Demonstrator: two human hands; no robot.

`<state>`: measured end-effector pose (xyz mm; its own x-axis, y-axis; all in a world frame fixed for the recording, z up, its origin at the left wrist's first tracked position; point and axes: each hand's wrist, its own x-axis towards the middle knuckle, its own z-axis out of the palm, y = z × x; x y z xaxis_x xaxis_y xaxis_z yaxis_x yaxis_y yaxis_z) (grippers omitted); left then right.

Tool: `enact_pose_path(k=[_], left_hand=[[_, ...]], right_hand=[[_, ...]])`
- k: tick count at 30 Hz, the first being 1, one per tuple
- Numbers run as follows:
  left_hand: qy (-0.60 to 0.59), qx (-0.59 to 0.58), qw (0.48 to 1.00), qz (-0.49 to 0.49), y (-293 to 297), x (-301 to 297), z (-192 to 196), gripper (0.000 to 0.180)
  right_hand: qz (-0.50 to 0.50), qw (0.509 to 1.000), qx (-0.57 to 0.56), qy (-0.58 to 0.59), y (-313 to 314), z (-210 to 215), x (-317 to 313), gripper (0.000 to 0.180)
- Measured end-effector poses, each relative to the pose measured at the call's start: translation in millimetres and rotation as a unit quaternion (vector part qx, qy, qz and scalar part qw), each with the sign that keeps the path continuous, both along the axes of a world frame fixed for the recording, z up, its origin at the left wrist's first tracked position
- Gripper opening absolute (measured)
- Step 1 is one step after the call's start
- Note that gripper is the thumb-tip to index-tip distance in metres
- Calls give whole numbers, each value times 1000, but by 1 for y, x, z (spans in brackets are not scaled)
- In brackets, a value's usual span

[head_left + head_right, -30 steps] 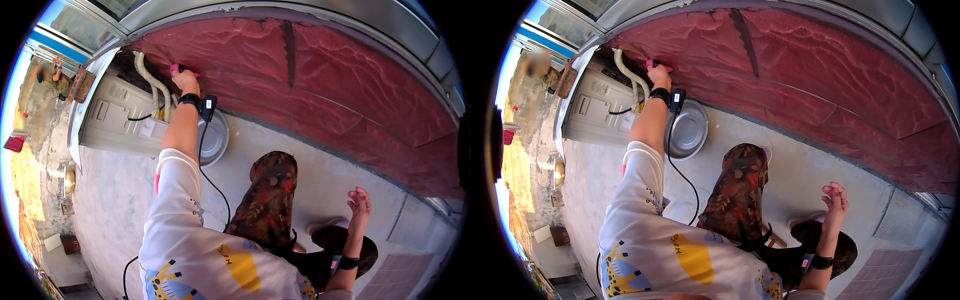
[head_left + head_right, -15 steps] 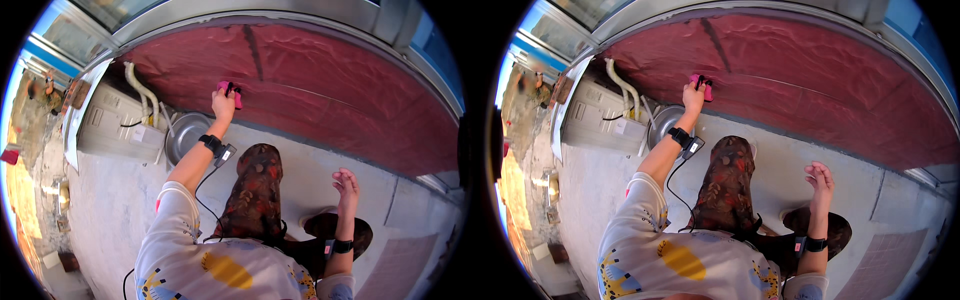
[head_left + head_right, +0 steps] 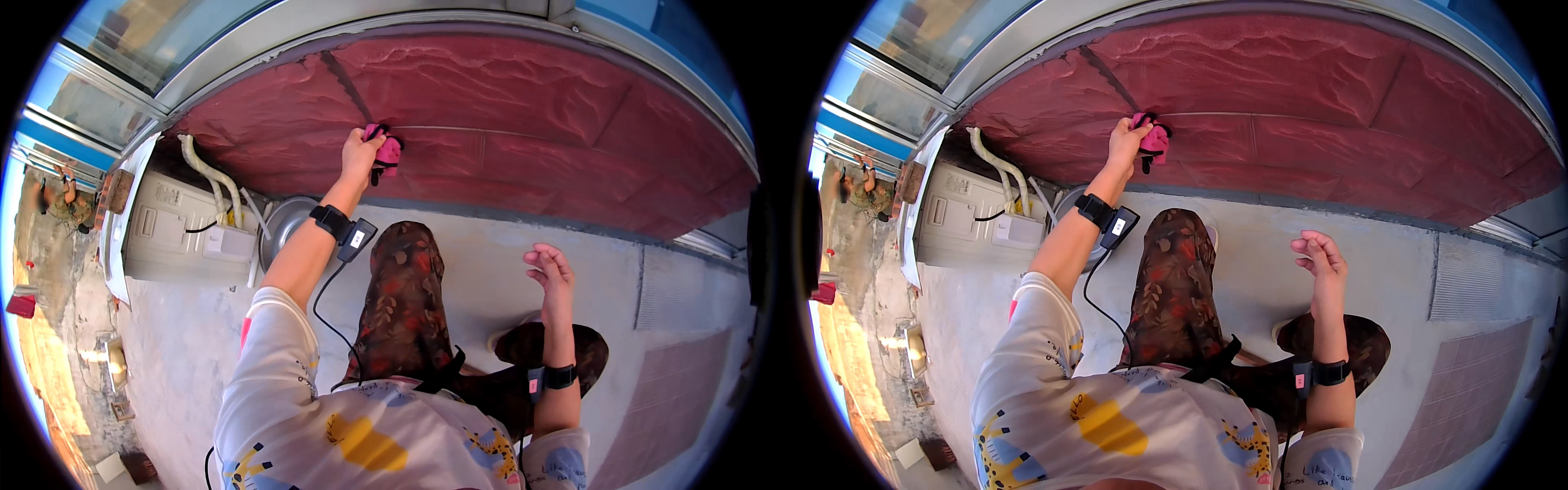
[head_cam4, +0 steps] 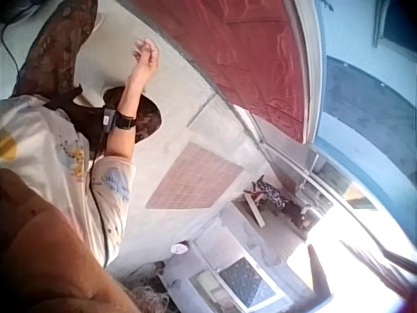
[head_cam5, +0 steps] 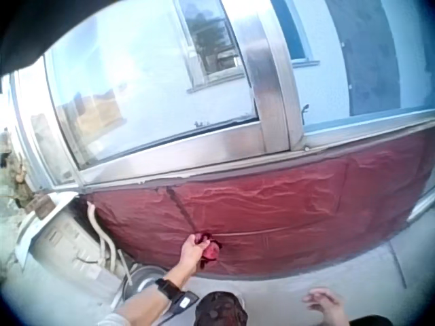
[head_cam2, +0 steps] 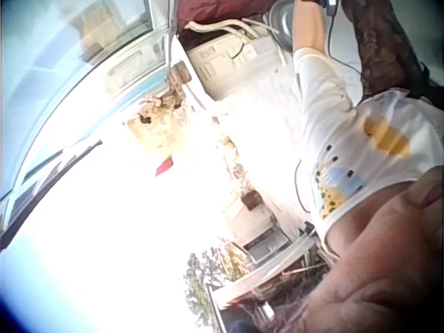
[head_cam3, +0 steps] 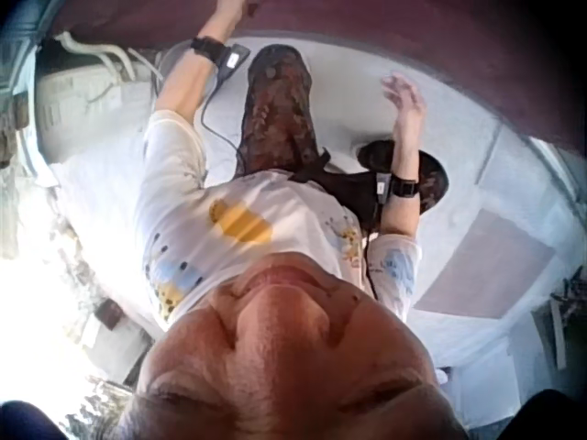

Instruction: The person wipes a red tiled wall using a cloth, moving it across the textured surface to clean it, and later turns the cloth over to continue.

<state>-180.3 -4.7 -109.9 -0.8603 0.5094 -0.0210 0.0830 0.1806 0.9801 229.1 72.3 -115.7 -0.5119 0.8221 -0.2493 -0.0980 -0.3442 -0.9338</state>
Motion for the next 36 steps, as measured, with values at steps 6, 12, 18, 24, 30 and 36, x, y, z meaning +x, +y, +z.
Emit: enact_pose_path(k=[6,12,18,24,30,36], left_hand=[[-99,163,958,213,-19,-29,11,13],[-135,121,967,178,2,-8,27,17],[-233,81,967,69,61,60,25,18],[-320,99,942,-12,117,133,37,17],[-335,120,933,-59,148,177,28,14],[-265,14,905,-332,126,206,21,27]], right_hand=[[-20,1000,-2,22,6,6,12,21],[-24,999,-12,35,8,8,15,20],[-10,999,-11,46,10,5,18,20],[-30,998,-10,50,13,0,14,20],[-68,997,0,41,15,-3,-2,20],[-182,981,-4,60,31,-37,4,35]])
